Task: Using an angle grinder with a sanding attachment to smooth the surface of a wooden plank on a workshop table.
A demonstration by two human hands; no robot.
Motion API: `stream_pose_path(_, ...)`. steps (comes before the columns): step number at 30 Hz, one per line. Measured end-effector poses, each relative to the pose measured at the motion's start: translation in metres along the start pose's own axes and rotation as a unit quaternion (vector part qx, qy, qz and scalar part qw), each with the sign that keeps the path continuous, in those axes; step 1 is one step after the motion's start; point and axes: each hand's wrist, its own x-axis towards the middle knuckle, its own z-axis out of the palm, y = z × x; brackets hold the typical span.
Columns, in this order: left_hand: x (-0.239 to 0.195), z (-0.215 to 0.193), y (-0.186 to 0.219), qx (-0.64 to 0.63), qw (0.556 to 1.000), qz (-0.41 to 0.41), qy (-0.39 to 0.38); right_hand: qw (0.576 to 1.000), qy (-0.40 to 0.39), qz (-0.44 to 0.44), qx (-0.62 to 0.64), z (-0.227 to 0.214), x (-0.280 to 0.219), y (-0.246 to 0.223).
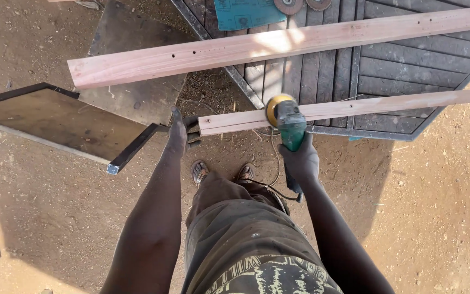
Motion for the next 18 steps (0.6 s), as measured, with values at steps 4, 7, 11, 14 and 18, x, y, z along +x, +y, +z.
stream_pose_path(4, 0.003, -0.009, 0.0, 0.002, 1.0, -0.009, -0.007, 0.997, 0.038, 0.033, 0.051, 0.002, -0.003, 0.016)
stream_pose_path(7, 0.016, -0.017, -0.003, -0.007, 1.0, -0.019, -0.025, 0.999, 0.026, 0.019, 0.043, 0.015, -0.014, -0.008)
stream_pose_path(11, 0.009, -0.019, 0.004, -0.029, 0.997, -0.012, -0.073, 0.997, -0.031, -0.066, -0.038, 0.053, -0.027, -0.043)
stream_pose_path(14, 0.014, -0.027, -0.004, -0.049, 0.995, -0.023, -0.088, 0.987, -0.054, -0.137, -0.07, 0.075, -0.042, -0.061)
stream_pose_path(18, 0.026, -0.033, -0.011, -0.101, 0.989, -0.019, -0.105, 0.983, -0.062, -0.148, -0.09, 0.074, -0.052, -0.08)
